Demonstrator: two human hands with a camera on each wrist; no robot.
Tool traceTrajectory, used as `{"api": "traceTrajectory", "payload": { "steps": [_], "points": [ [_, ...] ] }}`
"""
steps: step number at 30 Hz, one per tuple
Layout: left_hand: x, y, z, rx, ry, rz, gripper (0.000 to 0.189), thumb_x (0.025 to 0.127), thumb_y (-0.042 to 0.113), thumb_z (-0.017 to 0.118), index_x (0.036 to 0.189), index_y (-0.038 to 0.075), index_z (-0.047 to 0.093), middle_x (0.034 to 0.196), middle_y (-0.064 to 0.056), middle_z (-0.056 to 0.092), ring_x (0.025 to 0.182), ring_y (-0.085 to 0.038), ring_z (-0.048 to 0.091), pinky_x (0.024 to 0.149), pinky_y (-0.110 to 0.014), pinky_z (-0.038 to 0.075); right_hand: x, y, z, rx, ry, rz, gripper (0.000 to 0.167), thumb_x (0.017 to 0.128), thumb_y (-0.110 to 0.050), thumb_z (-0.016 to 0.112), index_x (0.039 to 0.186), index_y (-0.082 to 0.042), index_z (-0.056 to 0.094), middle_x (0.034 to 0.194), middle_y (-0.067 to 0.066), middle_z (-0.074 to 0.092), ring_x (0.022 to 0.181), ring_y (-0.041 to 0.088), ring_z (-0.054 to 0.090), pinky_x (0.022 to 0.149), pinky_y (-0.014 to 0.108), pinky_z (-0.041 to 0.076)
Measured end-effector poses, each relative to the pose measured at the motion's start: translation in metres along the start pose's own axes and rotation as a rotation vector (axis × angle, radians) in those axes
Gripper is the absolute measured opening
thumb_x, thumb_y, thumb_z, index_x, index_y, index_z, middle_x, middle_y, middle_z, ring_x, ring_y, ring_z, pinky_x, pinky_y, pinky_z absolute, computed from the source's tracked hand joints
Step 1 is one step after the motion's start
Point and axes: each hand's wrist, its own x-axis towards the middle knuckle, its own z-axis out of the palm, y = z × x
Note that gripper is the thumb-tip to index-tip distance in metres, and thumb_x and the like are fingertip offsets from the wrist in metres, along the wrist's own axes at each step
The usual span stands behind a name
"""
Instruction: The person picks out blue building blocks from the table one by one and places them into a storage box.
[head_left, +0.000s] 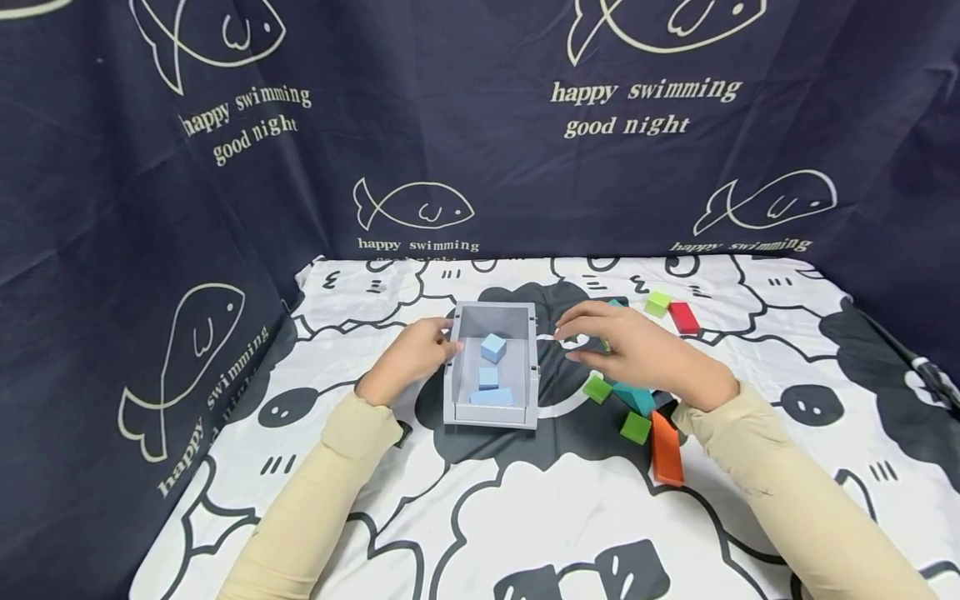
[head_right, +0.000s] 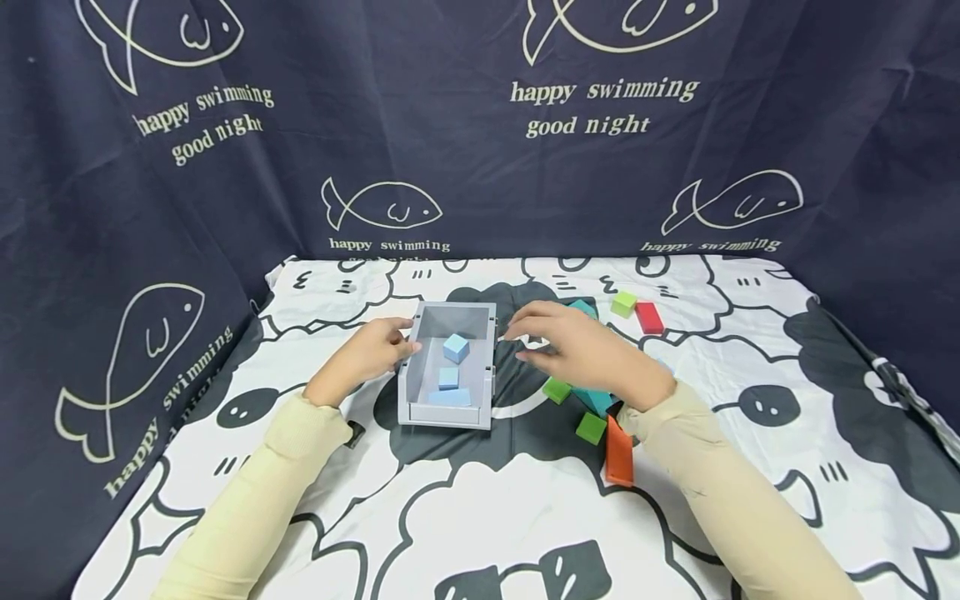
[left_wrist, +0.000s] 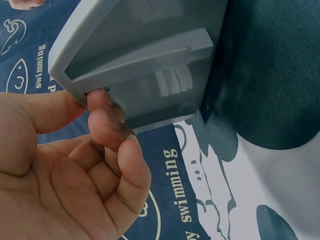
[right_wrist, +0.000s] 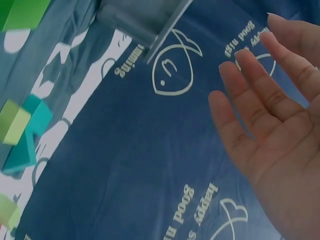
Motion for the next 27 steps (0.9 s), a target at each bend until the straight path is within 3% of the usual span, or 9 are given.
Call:
{"api": "traceTrajectory", "payload": {
  "steps": [8,15,18,23,27],
  "points": [
    [-0.001,0.001,-0.001,0.001,0.000,0.005,0.053,0.100,0.024,0.062,0.143,-0.005,0.049,0.072,-0.004,0.060,0.061,-0.015,0.050,0.062,-0.030,0.044,-0.016,0.007,-0.010,-0.053,-0.013,0.099,0.027,0.088,-0.010,0.077,0.114,-0.012,0.072,0.119,0.004,0.064,0.087,0.013,0.064,0.067,0.029,0.054],
    [-0.002,0.002,-0.001,-0.004,-0.007,-0.002,0.053,0.100,0.024,0.062,0.143,-0.004,0.049,0.076,-0.005,0.062,0.064,-0.016,0.052,0.064,-0.031,0.045,-0.030,0.014,-0.017,-0.054,0.035,0.108,0.029,0.086,-0.006,0.077,0.115,-0.013,0.072,0.121,0.002,0.064,0.109,0.021,0.061,0.080,0.038,0.052],
    [-0.002,0.002,-0.001,0.000,-0.007,-0.003,0.053,0.100,0.024,0.061,0.143,-0.005,0.049,0.080,-0.005,0.064,0.067,-0.017,0.054,0.066,-0.032,0.046,-0.035,0.019,-0.023,-0.072,0.065,0.117,0.030,0.086,-0.006,0.077,0.115,-0.016,0.072,0.121,0.001,0.064,0.109,0.021,0.061,0.082,0.039,0.050],
    [-0.001,0.003,-0.001,-0.010,-0.007,-0.009,0.053,0.100,0.024,0.062,0.143,-0.004,0.048,0.080,-0.006,0.064,0.068,-0.017,0.054,0.067,-0.033,0.047,-0.043,0.027,-0.033,-0.108,0.092,0.143,0.031,0.085,-0.006,0.078,0.115,-0.014,0.072,0.120,0.003,0.065,0.100,0.018,0.062,0.076,0.035,0.048],
    [-0.001,0.003,-0.001,-0.008,-0.006,-0.007,0.053,0.100,0.024,0.062,0.143,-0.004,0.049,0.078,-0.006,0.064,0.067,-0.017,0.055,0.067,-0.033,0.047,-0.048,0.034,-0.040,-0.129,0.073,0.231,0.032,0.086,-0.009,0.078,0.117,-0.012,0.071,0.123,0.006,0.064,0.090,0.018,0.059,0.072,0.035,0.046]
  ]
}}
